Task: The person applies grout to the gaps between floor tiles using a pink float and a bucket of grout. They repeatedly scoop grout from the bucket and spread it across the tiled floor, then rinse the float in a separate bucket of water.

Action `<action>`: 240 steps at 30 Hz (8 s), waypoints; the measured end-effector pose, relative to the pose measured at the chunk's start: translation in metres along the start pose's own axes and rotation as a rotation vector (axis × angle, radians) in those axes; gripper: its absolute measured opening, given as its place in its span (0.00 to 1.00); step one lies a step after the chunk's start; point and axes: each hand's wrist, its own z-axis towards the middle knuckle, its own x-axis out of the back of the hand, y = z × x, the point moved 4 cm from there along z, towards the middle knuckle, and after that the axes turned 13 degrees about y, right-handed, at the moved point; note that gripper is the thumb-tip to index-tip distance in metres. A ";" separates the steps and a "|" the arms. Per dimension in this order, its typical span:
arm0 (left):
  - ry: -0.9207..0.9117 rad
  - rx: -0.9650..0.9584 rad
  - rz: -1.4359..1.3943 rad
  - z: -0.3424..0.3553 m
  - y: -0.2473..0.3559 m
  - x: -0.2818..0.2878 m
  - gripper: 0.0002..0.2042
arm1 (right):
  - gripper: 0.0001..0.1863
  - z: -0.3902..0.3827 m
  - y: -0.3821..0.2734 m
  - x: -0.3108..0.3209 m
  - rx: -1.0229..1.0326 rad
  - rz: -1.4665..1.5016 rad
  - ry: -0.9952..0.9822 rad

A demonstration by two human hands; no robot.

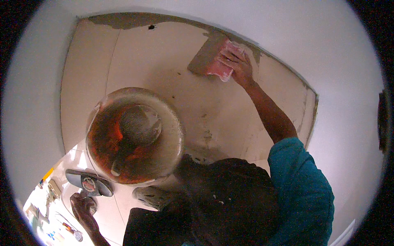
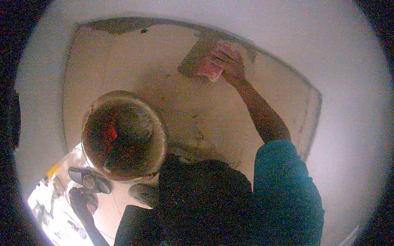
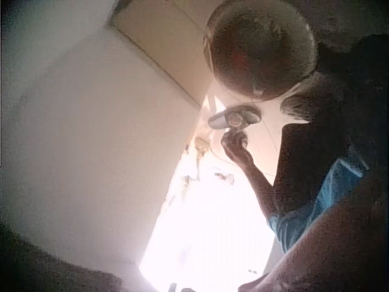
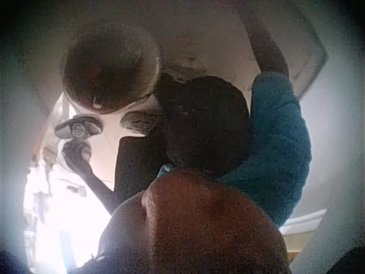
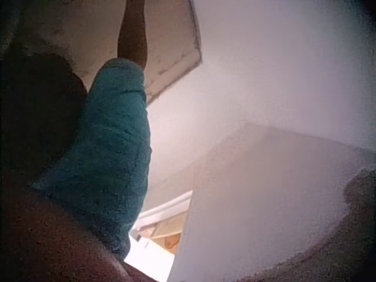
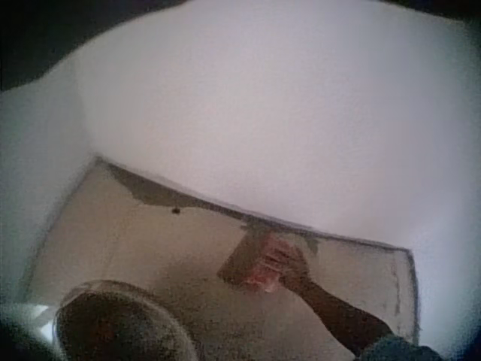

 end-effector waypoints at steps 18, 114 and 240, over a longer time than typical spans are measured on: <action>0.072 -0.029 -0.006 -0.008 -0.020 0.019 0.18 | 0.23 0.101 -0.119 -0.108 0.043 -0.035 0.154; 0.382 0.257 -0.030 -0.099 -0.102 0.063 0.22 | 0.25 0.345 -0.352 -0.083 0.235 -0.010 -0.240; 0.353 0.317 -0.169 -0.101 -0.126 0.058 0.19 | 0.20 0.306 -0.359 -0.186 0.762 0.538 0.095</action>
